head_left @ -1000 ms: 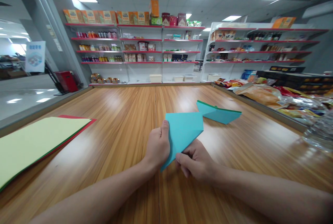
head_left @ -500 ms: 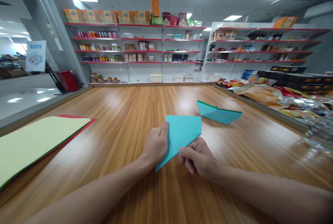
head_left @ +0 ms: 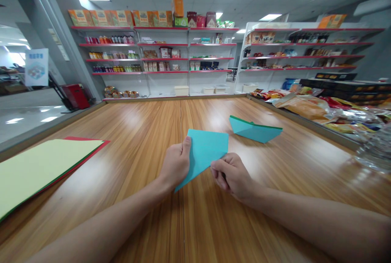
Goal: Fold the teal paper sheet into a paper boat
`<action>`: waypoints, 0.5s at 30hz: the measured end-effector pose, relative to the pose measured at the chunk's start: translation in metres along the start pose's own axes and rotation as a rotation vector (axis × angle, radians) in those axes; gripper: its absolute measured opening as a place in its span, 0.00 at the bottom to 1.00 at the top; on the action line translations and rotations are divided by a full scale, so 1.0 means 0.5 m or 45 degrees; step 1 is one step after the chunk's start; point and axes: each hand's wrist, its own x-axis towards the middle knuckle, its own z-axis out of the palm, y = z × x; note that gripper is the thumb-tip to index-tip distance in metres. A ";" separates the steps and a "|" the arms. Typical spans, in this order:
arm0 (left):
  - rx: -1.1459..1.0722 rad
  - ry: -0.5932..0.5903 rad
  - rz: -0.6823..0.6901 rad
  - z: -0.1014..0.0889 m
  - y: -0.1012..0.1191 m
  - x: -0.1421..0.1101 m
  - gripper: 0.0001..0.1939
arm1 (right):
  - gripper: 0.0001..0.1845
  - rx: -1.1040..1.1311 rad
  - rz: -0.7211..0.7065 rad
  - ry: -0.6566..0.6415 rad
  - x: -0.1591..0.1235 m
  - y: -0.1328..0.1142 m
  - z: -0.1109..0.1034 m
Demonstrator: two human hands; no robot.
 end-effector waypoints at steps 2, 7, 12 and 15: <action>0.009 0.005 0.010 0.002 0.000 -0.001 0.27 | 0.15 -0.050 0.000 -0.027 0.002 0.002 -0.004; -0.151 -0.045 -0.055 0.002 -0.007 -0.004 0.27 | 0.16 -0.052 -0.089 -0.053 0.003 0.000 -0.017; -0.467 -0.295 -0.176 -0.002 -0.012 -0.004 0.27 | 0.17 -0.061 -0.159 0.012 0.005 -0.009 -0.017; -0.723 -0.500 -0.222 -0.007 -0.011 -0.007 0.19 | 0.17 -0.057 -0.153 0.043 0.013 -0.006 -0.023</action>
